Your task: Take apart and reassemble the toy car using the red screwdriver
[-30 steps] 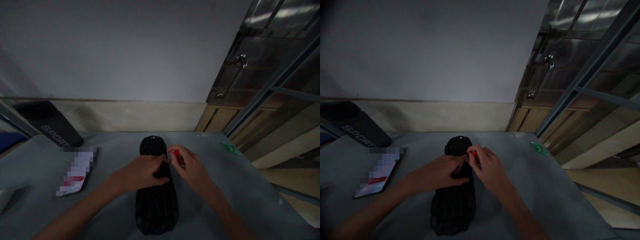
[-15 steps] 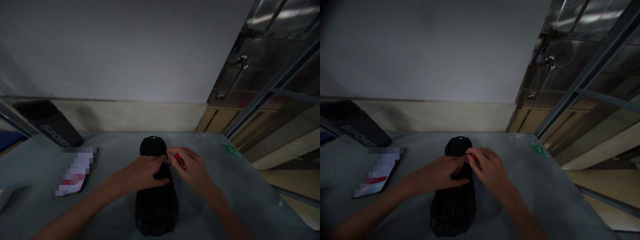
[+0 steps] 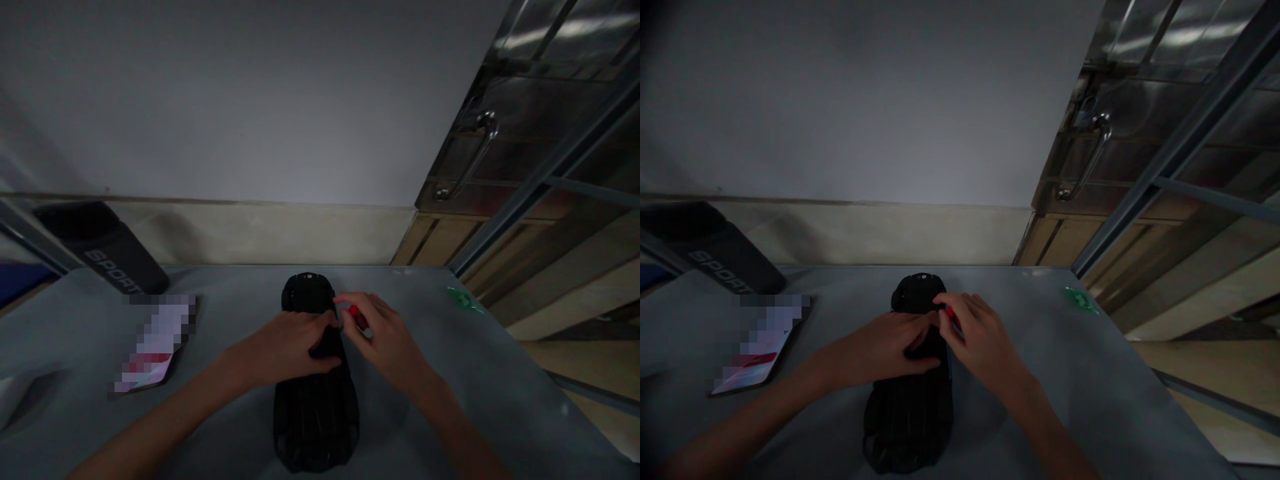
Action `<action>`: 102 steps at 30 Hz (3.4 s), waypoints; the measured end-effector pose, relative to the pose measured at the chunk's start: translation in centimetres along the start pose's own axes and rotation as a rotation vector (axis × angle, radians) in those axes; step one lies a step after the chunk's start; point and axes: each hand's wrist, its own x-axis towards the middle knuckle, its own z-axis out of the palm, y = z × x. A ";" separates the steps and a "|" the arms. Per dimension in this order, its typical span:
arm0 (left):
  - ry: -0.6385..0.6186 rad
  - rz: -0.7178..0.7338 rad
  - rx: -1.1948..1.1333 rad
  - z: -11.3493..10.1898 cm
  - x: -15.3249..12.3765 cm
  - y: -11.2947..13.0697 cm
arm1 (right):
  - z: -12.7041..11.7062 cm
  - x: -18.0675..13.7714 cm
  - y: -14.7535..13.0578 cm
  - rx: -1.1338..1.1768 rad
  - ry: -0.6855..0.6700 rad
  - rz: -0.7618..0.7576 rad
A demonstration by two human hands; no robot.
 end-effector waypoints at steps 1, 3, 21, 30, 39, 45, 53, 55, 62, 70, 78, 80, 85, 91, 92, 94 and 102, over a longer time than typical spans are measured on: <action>0.002 0.003 -0.001 0.0 -0.1 0.1 | -0.1 0.0 -0.1 0.004 -0.010 -0.002; 0.005 0.003 0.002 -0.1 -0.1 0.2 | -0.2 0.0 -0.2 0.001 -0.028 -0.007; 0.026 -0.010 0.053 0.2 0.1 0.1 | 0.1 -0.2 -0.4 -0.037 0.005 -0.005; 0.032 0.012 0.053 0.2 0.1 0.0 | 0.4 -0.1 0.2 -0.074 0.039 -0.036; 0.008 -0.007 0.045 0.4 0.3 -0.3 | 0.3 -0.1 0.1 -0.086 0.051 -0.005; 0.024 -0.001 0.040 0.2 0.1 0.0 | 0.2 -0.1 -0.1 -0.067 0.015 -0.005; 0.004 -0.009 0.040 0.2 0.2 0.0 | 0.3 0.0 0.0 -0.064 0.039 -0.001; 0.008 -0.005 0.042 0.2 0.2 0.0 | 0.2 -0.1 0.0 -0.070 0.028 -0.025; 0.037 0.008 0.022 0.3 0.0 -0.2 | 0.0 0.0 -0.2 -0.042 0.008 0.020; 0.018 0.002 0.004 0.3 0.3 -0.2 | 0.4 -0.1 -0.2 -0.060 0.036 0.041; 0.006 0.004 0.017 0.2 0.2 -0.2 | 0.1 0.0 -0.3 -0.065 0.005 -0.029; 0.021 0.012 0.015 0.2 0.2 -0.2 | 0.1 0.0 -0.2 -0.071 0.006 -0.027; 0.007 -0.014 0.035 0.2 0.2 -0.1 | 0.1 -0.1 -0.2 -0.057 0.007 0.009; 0.029 0.002 0.022 0.2 0.2 -0.1 | 0.0 0.0 -0.2 -0.078 0.023 0.009; 0.031 -0.001 0.021 0.3 0.2 -0.1 | 0.0 0.0 -0.2 -0.076 0.023 0.011; 0.022 -0.010 0.021 0.3 0.2 -0.2 | 0.1 0.0 -0.2 -0.076 0.016 -0.005; -0.004 -0.017 0.037 -0.2 0.1 0.3 | -0.5 0.1 0.4 -0.063 -0.015 -0.021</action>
